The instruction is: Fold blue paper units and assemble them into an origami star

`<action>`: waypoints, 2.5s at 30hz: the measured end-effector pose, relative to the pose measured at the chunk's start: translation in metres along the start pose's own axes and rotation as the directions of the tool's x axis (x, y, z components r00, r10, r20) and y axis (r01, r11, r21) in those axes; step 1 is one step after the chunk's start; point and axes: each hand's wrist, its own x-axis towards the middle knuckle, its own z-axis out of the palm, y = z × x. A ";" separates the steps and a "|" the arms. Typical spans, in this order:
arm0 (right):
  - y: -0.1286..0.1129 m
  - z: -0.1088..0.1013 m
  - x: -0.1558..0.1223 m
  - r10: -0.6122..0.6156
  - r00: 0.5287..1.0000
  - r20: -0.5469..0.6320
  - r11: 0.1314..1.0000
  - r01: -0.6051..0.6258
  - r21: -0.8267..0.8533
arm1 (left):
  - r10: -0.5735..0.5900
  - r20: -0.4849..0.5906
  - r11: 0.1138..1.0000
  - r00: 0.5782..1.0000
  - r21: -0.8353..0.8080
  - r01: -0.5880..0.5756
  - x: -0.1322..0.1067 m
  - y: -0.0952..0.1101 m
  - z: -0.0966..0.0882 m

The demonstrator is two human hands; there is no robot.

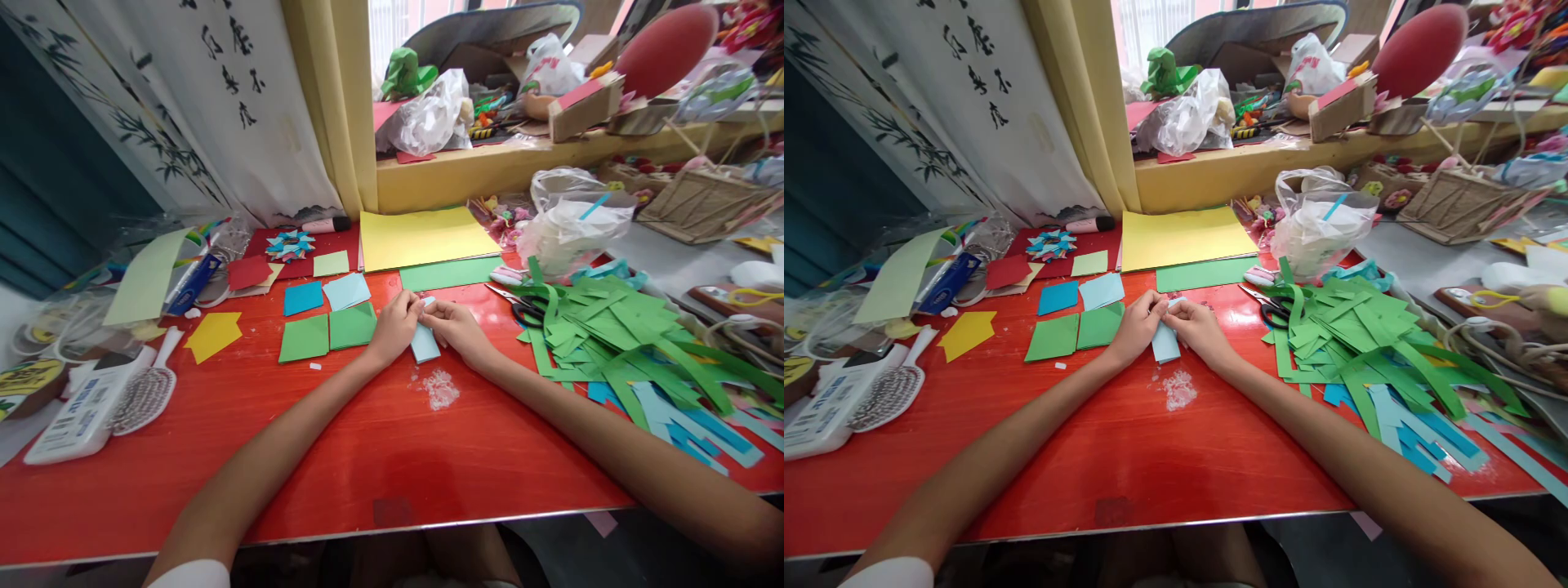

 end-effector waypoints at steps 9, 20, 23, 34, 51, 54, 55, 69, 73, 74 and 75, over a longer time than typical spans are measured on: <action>-0.003 0.000 -0.002 0.009 1.000 0.002 1.000 -0.009 -0.011 | -0.035 -0.104 0.996 0.994 -0.082 0.026 -0.001 0.002 -0.001; 0.000 -0.001 -0.001 -0.016 0.999 0.050 0.996 0.020 -0.084 | 0.119 -0.156 0.993 0.981 0.011 -0.119 -0.001 -0.002 -0.002; -0.002 -0.001 -0.004 -0.025 0.995 0.092 0.981 0.042 -0.189 | 0.144 -0.194 0.989 0.970 0.063 -0.135 0.006 -0.001 -0.011; -0.008 0.005 -0.008 0.029 0.980 0.199 0.977 0.015 -0.215 | -0.059 -0.408 0.991 0.911 -0.130 0.006 0.055 -0.003 -0.108; -0.007 0.004 -0.006 0.014 0.982 0.187 0.980 0.024 -0.198 | -0.249 0.039 0.933 0.968 -0.260 0.251 0.049 0.000 -0.101; -0.007 0.003 -0.006 0.014 0.982 0.190 0.979 0.025 -0.203 | -0.313 0.134 0.950 0.940 0.031 0.312 0.051 -0.022 -0.096; -0.007 0.003 -0.006 0.011 0.981 0.191 0.979 0.029 -0.204 | -0.283 0.107 0.952 0.953 0.151 0.266 0.052 -0.028 -0.096; -0.003 -0.008 0.003 -0.087 0.927 -0.366 0.993 0.112 0.048 | 0.075 0.527 0.803 0.846 0.471 -0.364 0.028 -0.007 -0.065; -0.001 -0.010 0.006 -0.063 0.939 -0.338 0.992 0.096 0.081 | 0.033 0.603 0.796 0.797 0.466 -0.386 0.019 -0.003 -0.051; -0.001 -0.010 0.006 -0.056 0.941 -0.333 0.992 0.091 0.091 | 0.035 0.597 0.786 0.801 0.478 -0.391 0.017 -0.003 -0.049; -0.002 -0.010 0.006 -0.048 0.942 -0.331 0.991 0.086 0.103 | 0.039 0.597 0.776 0.801 0.487 -0.400 0.016 -0.003 -0.047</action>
